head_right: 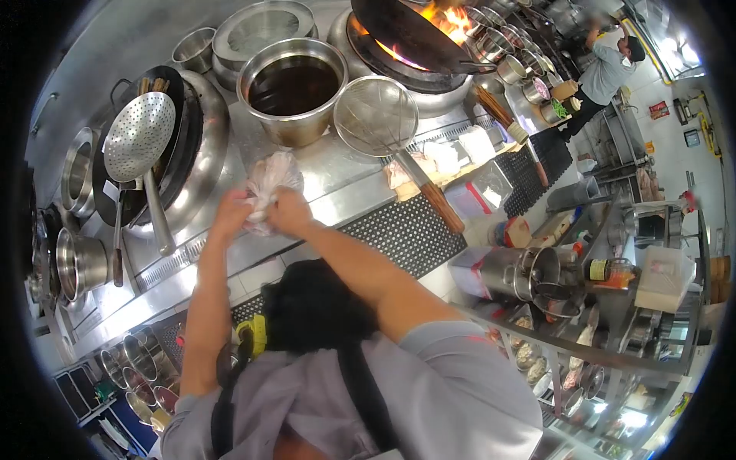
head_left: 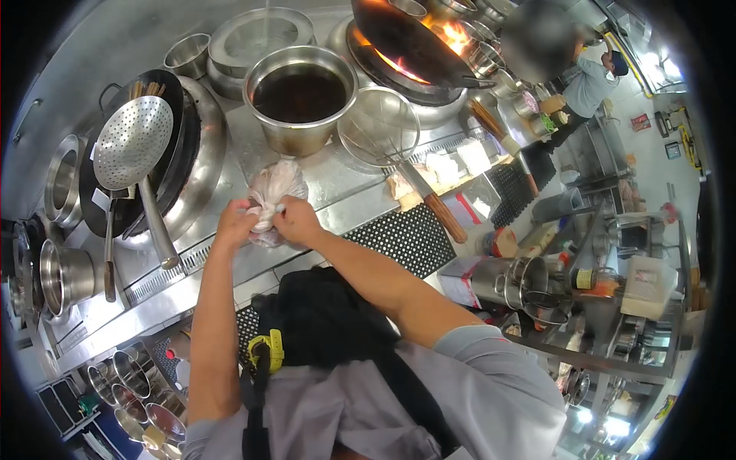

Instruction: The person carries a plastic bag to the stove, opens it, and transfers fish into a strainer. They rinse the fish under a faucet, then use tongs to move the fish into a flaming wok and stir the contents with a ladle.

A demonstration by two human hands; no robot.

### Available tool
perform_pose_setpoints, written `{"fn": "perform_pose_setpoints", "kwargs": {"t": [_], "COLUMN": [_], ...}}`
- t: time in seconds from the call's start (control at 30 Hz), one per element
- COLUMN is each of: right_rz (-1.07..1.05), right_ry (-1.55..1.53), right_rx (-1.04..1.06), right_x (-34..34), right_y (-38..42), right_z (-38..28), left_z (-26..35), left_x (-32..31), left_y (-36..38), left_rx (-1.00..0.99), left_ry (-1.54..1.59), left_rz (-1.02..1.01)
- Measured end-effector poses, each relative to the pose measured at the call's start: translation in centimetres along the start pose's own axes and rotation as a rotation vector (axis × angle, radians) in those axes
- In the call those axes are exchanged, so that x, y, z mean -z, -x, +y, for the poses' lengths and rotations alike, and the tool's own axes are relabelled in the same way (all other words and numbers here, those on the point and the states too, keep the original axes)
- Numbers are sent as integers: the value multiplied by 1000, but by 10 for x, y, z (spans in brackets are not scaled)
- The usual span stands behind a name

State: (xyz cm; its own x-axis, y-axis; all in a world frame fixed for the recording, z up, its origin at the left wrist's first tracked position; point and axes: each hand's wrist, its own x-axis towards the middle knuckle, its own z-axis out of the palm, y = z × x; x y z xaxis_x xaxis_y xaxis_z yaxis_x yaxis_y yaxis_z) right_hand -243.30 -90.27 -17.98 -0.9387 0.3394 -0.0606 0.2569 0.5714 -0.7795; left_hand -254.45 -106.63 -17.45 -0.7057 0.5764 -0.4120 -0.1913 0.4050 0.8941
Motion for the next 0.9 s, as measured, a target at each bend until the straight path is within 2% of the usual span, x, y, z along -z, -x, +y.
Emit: {"fn": "perform_pose_setpoints", "kwargs": {"t": [0.03,0.07,0.13,0.2,0.27,0.33,0.4,0.53,0.57,0.67,0.77,0.9], "right_rz": [-29,-60,-27,-29,-191,-294,-229,-106,-69,32,122,89], "right_ry": [-92,-187,-104,-54,-378,-505,-590,-634,-631,-648,-685,-423], "right_rx": [-35,-70,8,57,59,-118,-144,7,24,60,146,290], "right_x": [7,12,15,19,14,26,45,75,81,102,124,145], "right_y": [-2,-4,-5,-4,-12,-14,-10,-14,-19,-22,-19,-8], "right_z": [3,4,-1,-17,-6,-13,-44,-107,-121,-153,-172,-204], "left_z": [1,10,22,17,19,34,40,42,54,79,73,80], "left_x": [-1,-6,-17,-12,-1,4,8,-3,-7,-13,-13,-21], "left_y": [9,15,29,15,14,25,39,42,49,64,70,84], "left_rx": [73,110,185,84,39,-9,-171,-476,-514,-667,-771,-721], "left_ry": [327,325,329,355,343,661,572,260,217,-116,-311,-224], "left_rz": [-34,40,214,178,174,117,88,66,118,492,620,577]}}
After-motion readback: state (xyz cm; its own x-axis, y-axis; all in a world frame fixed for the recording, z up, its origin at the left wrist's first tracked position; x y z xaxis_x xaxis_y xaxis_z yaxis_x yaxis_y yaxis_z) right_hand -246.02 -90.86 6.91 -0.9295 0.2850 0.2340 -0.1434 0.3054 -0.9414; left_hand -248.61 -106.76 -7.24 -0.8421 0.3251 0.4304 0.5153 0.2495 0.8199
